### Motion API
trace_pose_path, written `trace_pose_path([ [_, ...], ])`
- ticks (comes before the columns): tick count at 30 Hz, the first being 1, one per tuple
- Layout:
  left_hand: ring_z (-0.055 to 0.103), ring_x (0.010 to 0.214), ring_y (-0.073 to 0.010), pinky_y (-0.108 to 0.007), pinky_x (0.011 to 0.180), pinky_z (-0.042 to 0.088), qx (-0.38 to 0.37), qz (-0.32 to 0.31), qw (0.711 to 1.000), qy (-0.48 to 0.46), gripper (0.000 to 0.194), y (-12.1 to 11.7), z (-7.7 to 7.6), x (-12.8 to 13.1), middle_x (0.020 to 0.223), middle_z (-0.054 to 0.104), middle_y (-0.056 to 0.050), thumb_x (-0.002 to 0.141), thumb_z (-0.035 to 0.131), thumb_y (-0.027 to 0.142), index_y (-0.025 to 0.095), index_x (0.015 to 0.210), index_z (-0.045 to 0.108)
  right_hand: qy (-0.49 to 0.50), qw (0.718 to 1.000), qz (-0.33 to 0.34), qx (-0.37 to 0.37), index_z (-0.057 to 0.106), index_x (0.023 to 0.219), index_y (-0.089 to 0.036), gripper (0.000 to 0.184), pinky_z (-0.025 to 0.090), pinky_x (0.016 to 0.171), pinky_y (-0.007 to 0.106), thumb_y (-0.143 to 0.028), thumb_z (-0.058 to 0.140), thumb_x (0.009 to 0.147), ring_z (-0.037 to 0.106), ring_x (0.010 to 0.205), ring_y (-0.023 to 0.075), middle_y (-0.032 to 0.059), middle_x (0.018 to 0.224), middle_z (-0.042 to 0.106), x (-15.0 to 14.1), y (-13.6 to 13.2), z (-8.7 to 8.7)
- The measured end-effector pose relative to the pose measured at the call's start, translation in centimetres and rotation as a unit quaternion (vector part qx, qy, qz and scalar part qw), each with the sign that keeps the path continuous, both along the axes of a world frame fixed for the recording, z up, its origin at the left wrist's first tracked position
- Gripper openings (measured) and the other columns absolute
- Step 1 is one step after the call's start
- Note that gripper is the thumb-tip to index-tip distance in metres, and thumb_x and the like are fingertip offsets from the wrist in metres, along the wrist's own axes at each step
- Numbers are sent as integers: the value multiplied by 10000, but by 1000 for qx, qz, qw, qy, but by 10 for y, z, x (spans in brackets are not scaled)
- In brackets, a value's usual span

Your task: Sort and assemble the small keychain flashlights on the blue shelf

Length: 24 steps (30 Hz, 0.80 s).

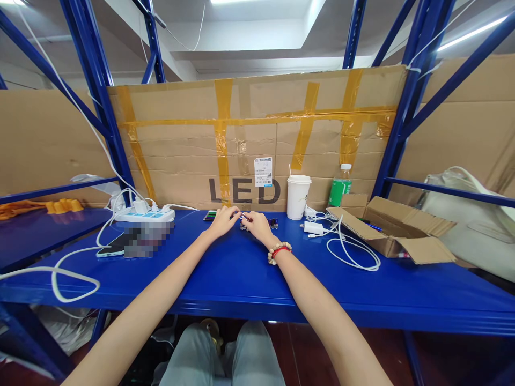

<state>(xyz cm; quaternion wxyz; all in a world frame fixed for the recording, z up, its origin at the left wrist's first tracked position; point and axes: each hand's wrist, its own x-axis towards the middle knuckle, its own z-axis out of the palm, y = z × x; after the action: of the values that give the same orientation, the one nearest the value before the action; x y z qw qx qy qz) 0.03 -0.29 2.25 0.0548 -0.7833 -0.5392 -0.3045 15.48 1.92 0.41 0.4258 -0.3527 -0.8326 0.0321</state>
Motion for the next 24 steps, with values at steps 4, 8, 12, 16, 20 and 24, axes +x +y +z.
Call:
trace_pose_path([
  [4,491,913,-204,-381,862,344,-2,-8,1000,-30,270,3,-2,0,951,634,-17,910,329,384,220,905,543,30,1000,0,6,624,686,-161,235,288,548,222,-243,462,835,422,537,108,-13,582,493,-2,0,0],
  [8,509,887,-195,-347,844,380,-12,-35,998,-48,282,10,-5,0,953,636,-25,915,315,354,211,913,558,68,998,-5,16,636,769,-170,250,306,551,230,-277,429,858,439,546,120,-11,591,492,-1,3,-1],
  [12,545,829,-171,-301,809,406,-32,-98,992,-71,300,15,-8,2,901,640,-26,918,305,321,194,879,573,109,994,-13,30,651,867,-176,291,347,586,244,-314,395,878,485,596,141,10,645,546,1,7,-4],
  [16,565,817,-162,-272,774,416,-45,-134,984,-105,296,16,-9,3,868,635,-32,909,321,317,170,863,574,131,991,-1,16,657,937,-178,312,383,629,262,-329,391,880,520,643,157,28,705,592,1,8,-6],
  [20,567,804,-163,-266,759,421,-55,-132,985,-99,311,16,-7,1,855,639,-32,902,332,335,163,849,586,147,989,11,-1,669,937,-187,313,402,668,273,-331,399,871,549,704,167,39,776,631,-1,8,-7],
  [24,579,825,-171,-260,756,427,-61,-128,988,-64,328,14,-4,-2,895,659,-35,897,336,345,167,866,610,138,990,9,-4,677,938,-186,310,408,663,275,-324,410,863,554,702,168,40,770,640,-1,9,-7],
])
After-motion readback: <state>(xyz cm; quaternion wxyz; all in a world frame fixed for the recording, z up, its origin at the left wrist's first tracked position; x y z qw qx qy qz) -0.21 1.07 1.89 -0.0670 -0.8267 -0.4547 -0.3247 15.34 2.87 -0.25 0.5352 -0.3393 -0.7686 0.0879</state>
